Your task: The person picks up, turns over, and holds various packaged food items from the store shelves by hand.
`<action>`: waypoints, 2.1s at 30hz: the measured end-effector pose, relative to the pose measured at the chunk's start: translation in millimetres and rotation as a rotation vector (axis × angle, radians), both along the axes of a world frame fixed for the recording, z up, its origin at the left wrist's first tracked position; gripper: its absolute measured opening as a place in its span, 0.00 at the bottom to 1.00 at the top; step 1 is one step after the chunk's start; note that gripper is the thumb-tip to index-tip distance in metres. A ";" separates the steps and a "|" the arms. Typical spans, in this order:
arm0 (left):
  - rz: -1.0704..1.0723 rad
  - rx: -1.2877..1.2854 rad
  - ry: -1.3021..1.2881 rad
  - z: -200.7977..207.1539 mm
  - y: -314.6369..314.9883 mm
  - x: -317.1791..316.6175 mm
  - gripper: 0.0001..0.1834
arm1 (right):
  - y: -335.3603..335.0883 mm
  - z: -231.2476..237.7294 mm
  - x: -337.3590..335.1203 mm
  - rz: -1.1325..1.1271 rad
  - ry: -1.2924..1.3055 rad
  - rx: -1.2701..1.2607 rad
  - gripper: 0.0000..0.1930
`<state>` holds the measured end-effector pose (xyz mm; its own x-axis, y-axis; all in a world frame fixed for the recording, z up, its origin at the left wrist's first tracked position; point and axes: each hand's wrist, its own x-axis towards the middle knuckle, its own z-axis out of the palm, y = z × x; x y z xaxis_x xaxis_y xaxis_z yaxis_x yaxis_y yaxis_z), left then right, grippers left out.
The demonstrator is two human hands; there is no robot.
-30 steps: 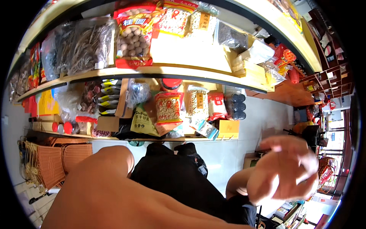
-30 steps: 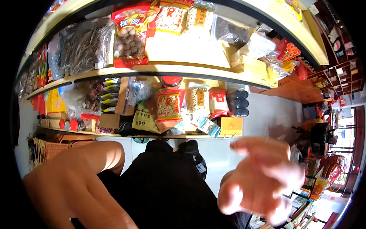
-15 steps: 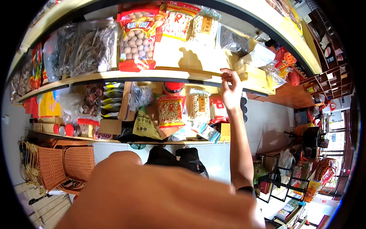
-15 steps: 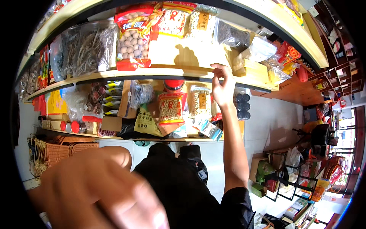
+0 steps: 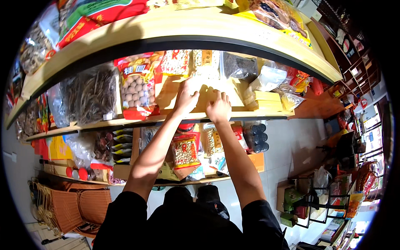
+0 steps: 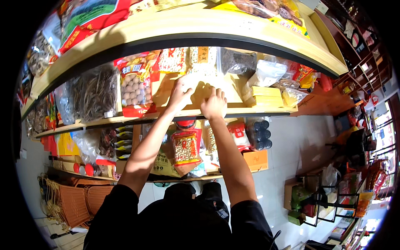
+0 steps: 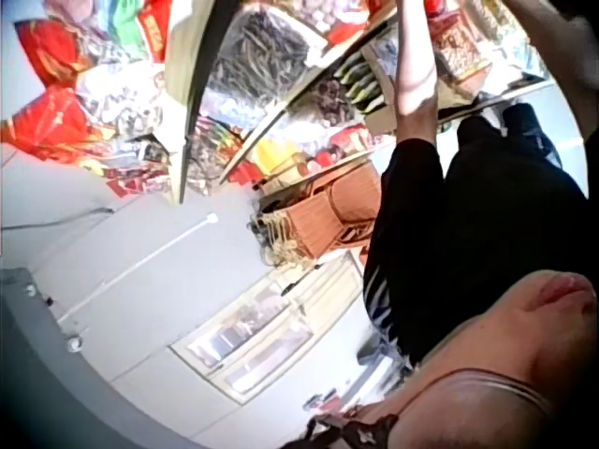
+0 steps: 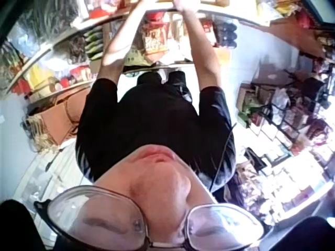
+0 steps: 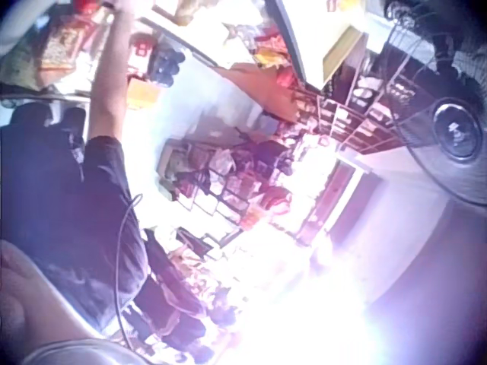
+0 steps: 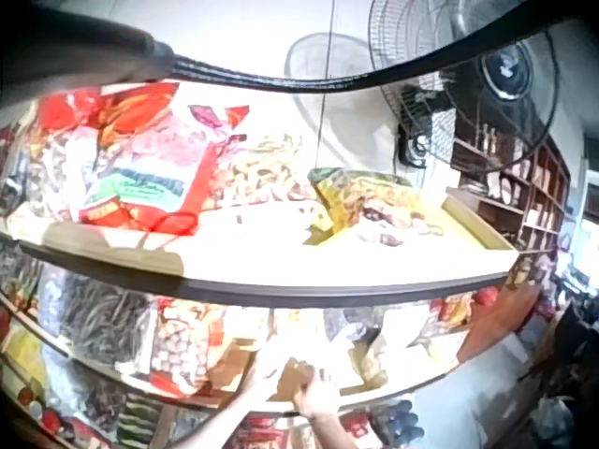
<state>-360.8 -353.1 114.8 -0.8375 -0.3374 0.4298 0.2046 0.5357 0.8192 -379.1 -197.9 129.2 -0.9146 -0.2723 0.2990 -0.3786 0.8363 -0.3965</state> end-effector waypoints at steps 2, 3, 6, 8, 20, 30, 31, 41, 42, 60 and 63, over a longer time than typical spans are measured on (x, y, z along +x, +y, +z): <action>0.041 -0.046 -0.051 -5.7 5.6 -16.1 0.33 | 8.1 -4.3 -9.5 -0.055 0.014 -0.014 0.24; 0.039 -0.020 -0.079 -8.2 8.1 -26.1 0.34 | 10.5 -5.4 -18.0 -0.074 0.010 -0.023 0.22; 0.037 0.036 -0.127 -2.8 17.4 -48.0 0.36 | 13.3 -9.7 -30.9 -0.151 0.012 -0.089 0.18; 0.104 -0.008 -0.124 -4.7 12.1 -64.0 0.36 | 9.0 -8.2 -32.7 -0.119 0.033 -0.077 0.17; 0.032 -0.202 -0.314 15.6 -4.1 -65.9 0.19 | 5.3 -4.2 -27.0 -0.127 0.108 0.001 0.16; -0.516 0.255 -0.284 -6.9 -42.0 -18.3 0.06 | 2.6 5.9 -16.3 -0.229 -0.114 -0.138 0.27; -0.434 0.394 -0.262 -1.8 -28.7 -14.3 0.08 | 10.2 8.9 -16.4 -0.243 -0.165 -0.141 0.26; -0.270 0.633 -0.742 39.3 4.8 -12.6 0.33 | 28.9 -5.0 -6.1 -0.048 0.002 -0.582 0.22; -0.278 0.577 -0.734 38.4 8.6 -9.2 0.33 | 34.5 -4.9 -6.4 0.006 -0.026 -0.592 0.22; -0.574 0.941 -0.631 32.4 33.5 63.6 0.27 | 94.7 40.6 83.1 0.200 -0.957 -1.351 0.25; -0.631 1.053 -0.522 36.8 41.5 116.2 0.28 | 97.5 37.8 113.1 0.150 -0.861 -1.244 0.31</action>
<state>-244.6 -311.5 151.6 -0.9577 0.1950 -0.2115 -0.2803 -0.4665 0.8389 -266.0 -100.4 166.9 -0.9128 -0.3605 -0.1921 0.2801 -0.2103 -0.9366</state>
